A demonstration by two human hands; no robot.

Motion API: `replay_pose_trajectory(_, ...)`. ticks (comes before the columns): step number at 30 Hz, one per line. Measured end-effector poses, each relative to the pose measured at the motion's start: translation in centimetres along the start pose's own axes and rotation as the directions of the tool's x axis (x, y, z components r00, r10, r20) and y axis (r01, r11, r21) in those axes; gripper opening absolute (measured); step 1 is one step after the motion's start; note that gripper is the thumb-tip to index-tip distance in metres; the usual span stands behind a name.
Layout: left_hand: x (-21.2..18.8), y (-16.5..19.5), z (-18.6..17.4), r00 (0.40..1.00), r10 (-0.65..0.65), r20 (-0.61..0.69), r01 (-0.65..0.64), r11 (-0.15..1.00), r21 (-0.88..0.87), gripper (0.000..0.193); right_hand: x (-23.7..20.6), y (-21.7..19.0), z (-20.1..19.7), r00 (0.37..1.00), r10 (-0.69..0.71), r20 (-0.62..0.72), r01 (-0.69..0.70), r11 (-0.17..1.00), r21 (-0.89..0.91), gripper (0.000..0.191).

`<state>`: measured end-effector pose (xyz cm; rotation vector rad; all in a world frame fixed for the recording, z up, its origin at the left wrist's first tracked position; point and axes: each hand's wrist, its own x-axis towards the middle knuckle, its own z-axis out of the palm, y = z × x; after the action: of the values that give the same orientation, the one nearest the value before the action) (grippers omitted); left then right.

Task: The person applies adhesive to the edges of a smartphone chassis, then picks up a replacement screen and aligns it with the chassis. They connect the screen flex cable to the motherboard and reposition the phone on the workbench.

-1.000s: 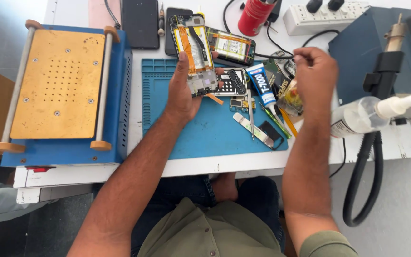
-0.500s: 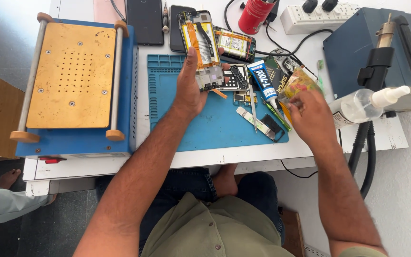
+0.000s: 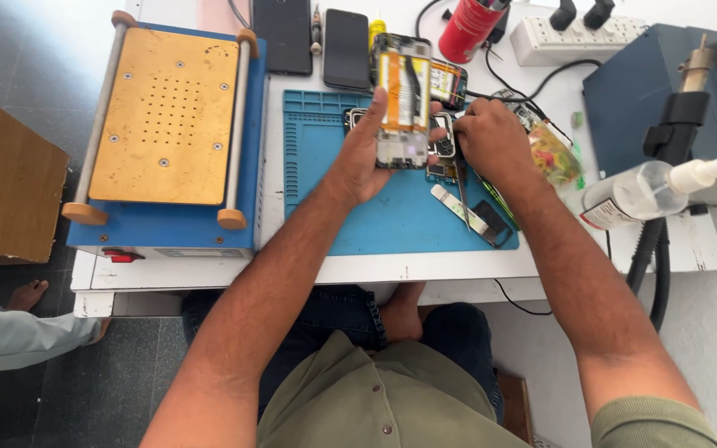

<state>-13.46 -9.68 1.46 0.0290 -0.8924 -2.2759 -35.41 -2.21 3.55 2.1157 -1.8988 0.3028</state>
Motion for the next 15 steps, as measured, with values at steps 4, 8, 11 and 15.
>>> replay_pose_trajectory(4, 0.1, -0.13, 0.31, 0.999, -0.028, 0.038, 0.03, 0.998, -0.048, 0.075, 0.0, 0.14, 0.06, 0.997, -0.081, -0.012, 0.08, 0.994, -0.074, 0.003)
replay_pose_trajectory(8, -0.05, -0.09, 0.36, 0.998, -0.033, -0.057, 0.034, 0.999, 0.025, 0.056, -0.11, 0.37, -0.08, 0.996, -0.031, -0.078, 0.029, 0.999, -0.025, 0.01)
replay_pose_trajectory(11, 0.12, -0.08, 0.27, 0.978, -0.048, -0.201, 0.068, 0.993, 0.094, 0.051, -0.52, 0.47, -0.43, 0.969, 0.182, -0.166, -0.141, 0.963, 0.23, 0.011)
replay_pose_trajectory(15, 0.67, -0.52, 0.23, 0.962, -0.071, -0.264, 0.122, 0.975, 0.184, 0.052, 0.15, 0.67, -0.69, 0.864, 0.5, 0.058, -0.331, 0.477, 0.814, 0.007)
